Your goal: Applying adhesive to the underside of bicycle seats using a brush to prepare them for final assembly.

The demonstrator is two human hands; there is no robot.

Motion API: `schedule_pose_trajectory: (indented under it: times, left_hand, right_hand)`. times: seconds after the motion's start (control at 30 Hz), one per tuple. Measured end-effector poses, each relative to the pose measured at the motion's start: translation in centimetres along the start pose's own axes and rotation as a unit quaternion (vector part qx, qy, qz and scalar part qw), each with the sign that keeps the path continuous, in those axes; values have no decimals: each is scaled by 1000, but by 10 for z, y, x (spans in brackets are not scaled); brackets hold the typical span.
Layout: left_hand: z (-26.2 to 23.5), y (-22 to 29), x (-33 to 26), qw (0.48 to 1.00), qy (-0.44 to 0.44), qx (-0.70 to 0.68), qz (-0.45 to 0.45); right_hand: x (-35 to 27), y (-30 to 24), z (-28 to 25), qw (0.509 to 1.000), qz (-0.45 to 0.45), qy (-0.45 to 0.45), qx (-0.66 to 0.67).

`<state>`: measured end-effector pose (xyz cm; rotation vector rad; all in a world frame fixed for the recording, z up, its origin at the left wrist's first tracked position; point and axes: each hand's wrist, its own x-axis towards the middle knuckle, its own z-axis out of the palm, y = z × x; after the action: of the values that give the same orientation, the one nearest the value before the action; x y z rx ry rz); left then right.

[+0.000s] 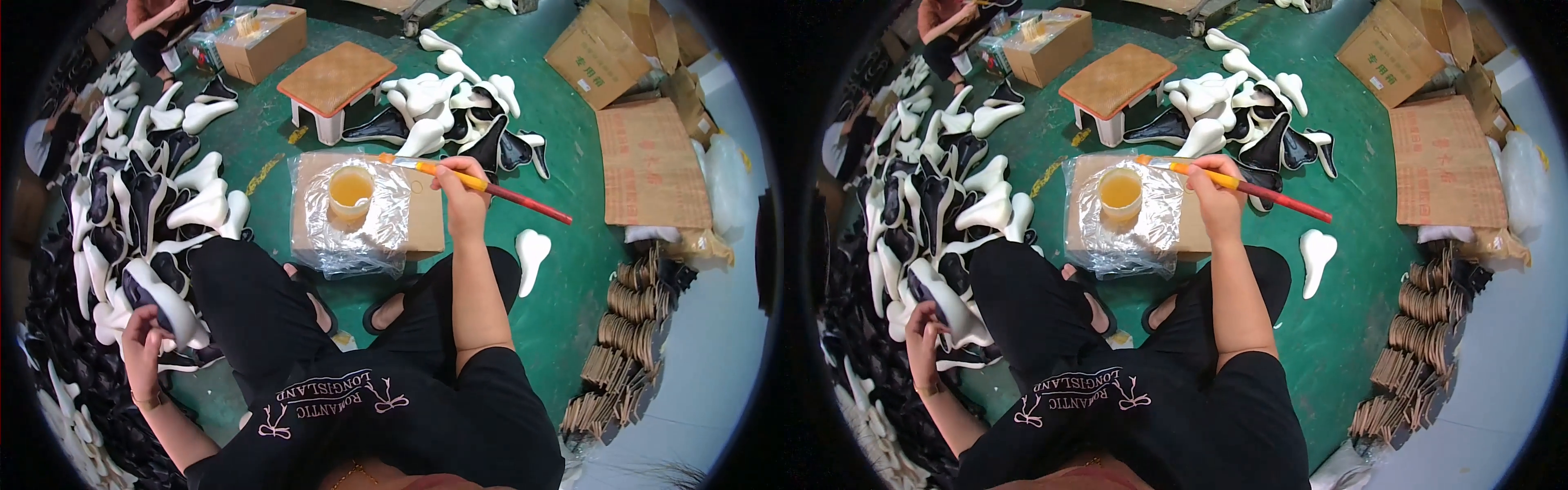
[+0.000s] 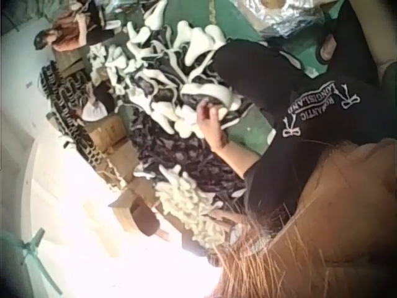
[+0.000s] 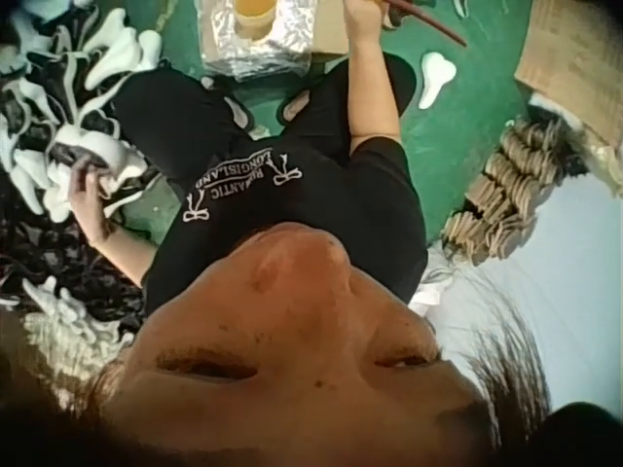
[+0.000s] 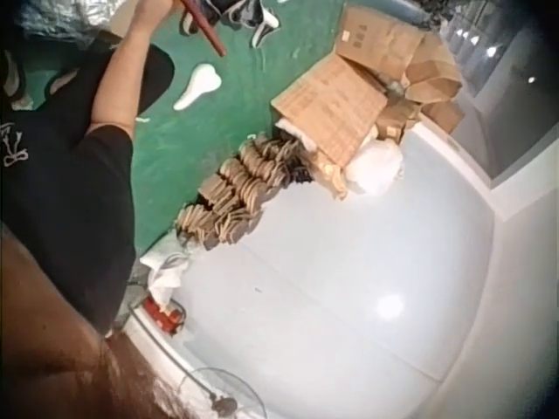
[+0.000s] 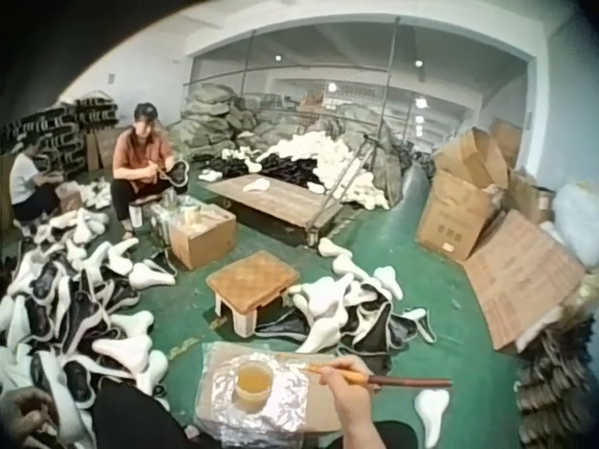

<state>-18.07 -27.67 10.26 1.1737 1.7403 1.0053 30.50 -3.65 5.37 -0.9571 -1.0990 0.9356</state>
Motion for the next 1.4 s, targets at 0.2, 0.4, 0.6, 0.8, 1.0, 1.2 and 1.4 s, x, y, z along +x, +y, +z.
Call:
schedule_pose_trajectory:
  times: [0.2, 0.4, 0.6, 0.8, 1.0, 1.2, 1.4]
  left_hand:
    - [21, -87, 37, 989, 111, -22, 93]
    - [24, -123, 35, 967, 105, -233, 5]
    - [-2, -127, 18, 957, 189, -1, -218]
    - [37, -109, -48, 958, 148, -190, -156]
    - [6, -48, -15, 904, 229, -356, -66]
    - [81, 53, 35, 865, -136, -479, -55]
    - [145, 41, 63, 784, -240, -547, -167]
  right_hand:
    - [-3, -1, 10, 998, 20, -45, 49]
    - [-8, 4, 5, 997, 41, -40, 48]
    - [-9, 7, -3, 998, 26, -37, 42]
    - [-1, 6, 3, 995, 58, -47, 63]
    - [19, 17, 10, 983, 92, -158, -25]
    - [19, 46, 35, 933, -12, -261, -248]
    - [11, 90, 41, 936, 5, -257, -241]
